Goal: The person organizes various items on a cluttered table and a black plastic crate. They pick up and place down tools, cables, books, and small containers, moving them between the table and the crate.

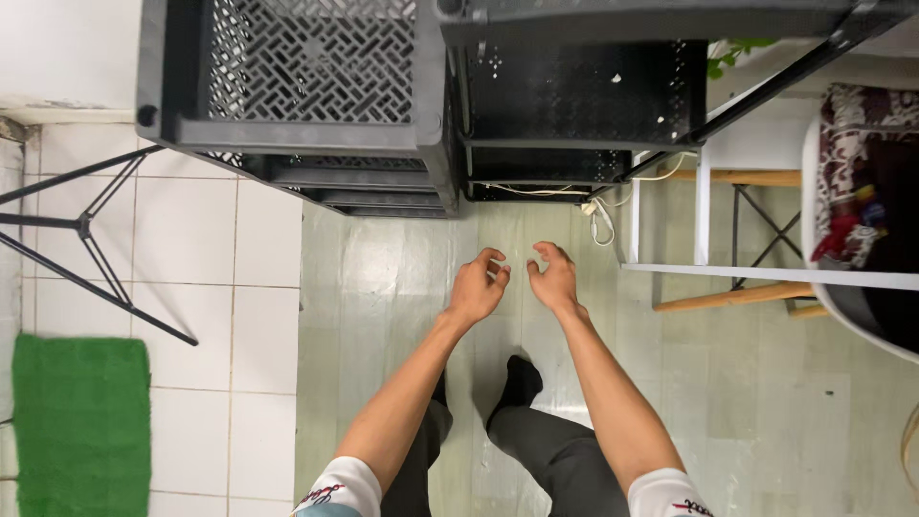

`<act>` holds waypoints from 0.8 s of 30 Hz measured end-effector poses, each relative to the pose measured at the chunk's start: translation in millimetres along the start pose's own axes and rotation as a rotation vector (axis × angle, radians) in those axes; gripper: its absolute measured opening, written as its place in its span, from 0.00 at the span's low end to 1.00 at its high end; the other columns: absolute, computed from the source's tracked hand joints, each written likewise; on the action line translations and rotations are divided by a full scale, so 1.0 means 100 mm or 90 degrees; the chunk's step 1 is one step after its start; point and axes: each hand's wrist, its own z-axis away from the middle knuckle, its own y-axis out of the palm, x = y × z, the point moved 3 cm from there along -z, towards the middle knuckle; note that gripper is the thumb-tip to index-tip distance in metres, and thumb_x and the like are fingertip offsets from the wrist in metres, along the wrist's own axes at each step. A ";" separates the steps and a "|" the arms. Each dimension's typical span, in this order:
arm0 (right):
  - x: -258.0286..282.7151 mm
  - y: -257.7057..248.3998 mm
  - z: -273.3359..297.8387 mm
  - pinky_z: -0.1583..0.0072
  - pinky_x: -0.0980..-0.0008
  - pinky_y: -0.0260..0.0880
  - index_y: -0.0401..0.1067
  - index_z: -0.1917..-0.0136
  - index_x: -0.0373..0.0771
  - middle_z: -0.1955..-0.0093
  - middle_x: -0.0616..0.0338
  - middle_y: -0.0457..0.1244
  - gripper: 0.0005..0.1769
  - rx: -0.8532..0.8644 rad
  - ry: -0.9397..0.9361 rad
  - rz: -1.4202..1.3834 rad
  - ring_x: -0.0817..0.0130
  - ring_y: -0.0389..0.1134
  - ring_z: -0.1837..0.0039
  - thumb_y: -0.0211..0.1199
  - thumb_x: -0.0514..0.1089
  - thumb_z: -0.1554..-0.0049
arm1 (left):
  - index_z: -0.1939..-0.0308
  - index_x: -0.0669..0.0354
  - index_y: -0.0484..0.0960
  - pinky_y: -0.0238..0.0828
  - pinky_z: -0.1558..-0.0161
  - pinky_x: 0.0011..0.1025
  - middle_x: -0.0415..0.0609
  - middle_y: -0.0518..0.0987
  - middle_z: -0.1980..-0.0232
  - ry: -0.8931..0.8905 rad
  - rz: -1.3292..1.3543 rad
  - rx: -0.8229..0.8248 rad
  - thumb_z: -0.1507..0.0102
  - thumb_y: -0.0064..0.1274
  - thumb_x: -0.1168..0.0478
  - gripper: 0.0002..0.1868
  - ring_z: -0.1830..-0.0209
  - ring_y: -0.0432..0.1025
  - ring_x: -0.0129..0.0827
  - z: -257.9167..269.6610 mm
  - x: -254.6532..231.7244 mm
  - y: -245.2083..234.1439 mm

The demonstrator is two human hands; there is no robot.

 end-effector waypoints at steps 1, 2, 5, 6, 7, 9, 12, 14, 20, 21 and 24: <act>-0.19 0.15 -0.18 0.41 0.58 0.72 0.72 0.41 0.37 0.41 0.48 0.69 0.19 0.003 0.000 0.006 0.54 0.72 0.42 0.67 0.38 0.47 | 0.46 0.60 0.76 0.76 0.57 0.40 0.54 0.86 0.58 0.015 -0.006 0.000 0.35 0.52 0.57 0.16 0.65 0.82 0.44 -0.16 0.11 0.07; -0.36 0.27 -0.35 0.41 0.58 0.73 0.73 0.42 0.37 0.42 0.48 0.70 0.18 0.005 0.000 0.011 0.54 0.72 0.42 0.67 0.39 0.46 | 0.46 0.60 0.77 0.76 0.57 0.40 0.54 0.86 0.58 0.036 -0.004 -0.006 0.35 0.51 0.57 0.16 0.65 0.82 0.44 -0.30 0.21 0.13; -0.75 0.59 -0.89 0.37 0.60 0.72 0.74 0.42 0.38 0.42 0.48 0.71 0.17 0.026 0.012 0.027 0.55 0.73 0.39 0.67 0.39 0.45 | 0.47 0.57 0.78 0.76 0.56 0.42 0.55 0.86 0.59 0.113 -0.038 -0.020 0.36 0.52 0.57 0.15 0.63 0.81 0.47 -0.67 0.40 0.26; -0.87 0.67 -1.02 0.37 0.60 0.72 0.74 0.41 0.38 0.42 0.48 0.70 0.18 0.030 0.033 0.039 0.54 0.72 0.39 0.66 0.40 0.45 | 0.47 0.57 0.78 0.75 0.55 0.43 0.55 0.86 0.59 0.152 -0.076 -0.020 0.37 0.52 0.57 0.15 0.62 0.81 0.49 -0.81 0.44 0.28; -0.95 0.77 -1.15 0.38 0.60 0.72 0.73 0.40 0.38 0.41 0.48 0.70 0.18 0.039 0.048 0.049 0.54 0.72 0.39 0.66 0.40 0.45 | 0.47 0.56 0.78 0.75 0.55 0.44 0.56 0.86 0.60 0.187 -0.114 -0.027 0.37 0.53 0.57 0.16 0.61 0.80 0.51 -0.92 0.47 0.28; -1.07 0.94 -1.37 0.37 0.60 0.71 0.72 0.38 0.39 0.39 0.47 0.69 0.20 0.054 0.065 0.091 0.53 0.71 0.38 0.66 0.41 0.44 | 0.48 0.57 0.79 0.75 0.55 0.44 0.56 0.85 0.59 0.215 -0.123 -0.035 0.37 0.54 0.57 0.15 0.60 0.80 0.52 -1.10 0.54 0.28; -1.06 1.15 -1.61 0.32 0.59 0.65 0.69 0.32 0.41 0.33 0.47 0.65 0.25 0.069 0.050 0.208 0.51 0.65 0.32 0.65 0.40 0.43 | 0.50 0.58 0.80 0.75 0.54 0.45 0.57 0.85 0.62 0.226 -0.205 -0.038 0.37 0.53 0.57 0.13 0.60 0.80 0.51 -1.27 0.64 0.21; -1.00 1.27 -1.68 0.27 0.60 0.60 0.65 0.28 0.42 0.29 0.50 0.62 0.32 0.089 0.022 0.323 0.51 0.59 0.26 0.66 0.40 0.45 | 0.52 0.58 0.80 0.74 0.53 0.46 0.57 0.85 0.63 0.222 -0.255 -0.029 0.36 0.50 0.60 0.11 0.60 0.80 0.52 -1.29 0.72 0.16; -1.09 1.47 -1.72 0.26 0.52 0.52 0.52 0.18 0.49 0.19 0.59 0.52 0.39 0.136 0.086 0.369 0.58 0.48 0.19 0.57 0.41 0.41 | 0.52 0.59 0.81 0.72 0.55 0.49 0.59 0.84 0.60 0.242 -0.309 0.022 0.40 0.47 0.68 0.14 0.57 0.78 0.56 -1.17 0.92 -0.01; -1.10 1.47 -1.78 0.26 0.51 0.52 0.51 0.18 0.49 0.19 0.59 0.51 0.39 0.153 0.086 0.379 0.58 0.47 0.20 0.56 0.42 0.41 | 0.52 0.59 0.81 0.72 0.54 0.49 0.60 0.83 0.60 0.240 -0.313 0.022 0.41 0.47 0.68 0.14 0.57 0.77 0.57 -1.12 0.94 -0.05; -1.09 1.53 -1.88 0.27 0.46 0.49 0.50 0.18 0.48 0.20 0.58 0.51 0.36 0.183 0.084 0.395 0.55 0.46 0.21 0.52 0.46 0.38 | 0.53 0.59 0.81 0.72 0.54 0.50 0.60 0.83 0.60 0.227 -0.320 0.026 0.40 0.48 0.67 0.13 0.56 0.77 0.57 -0.99 1.01 -0.19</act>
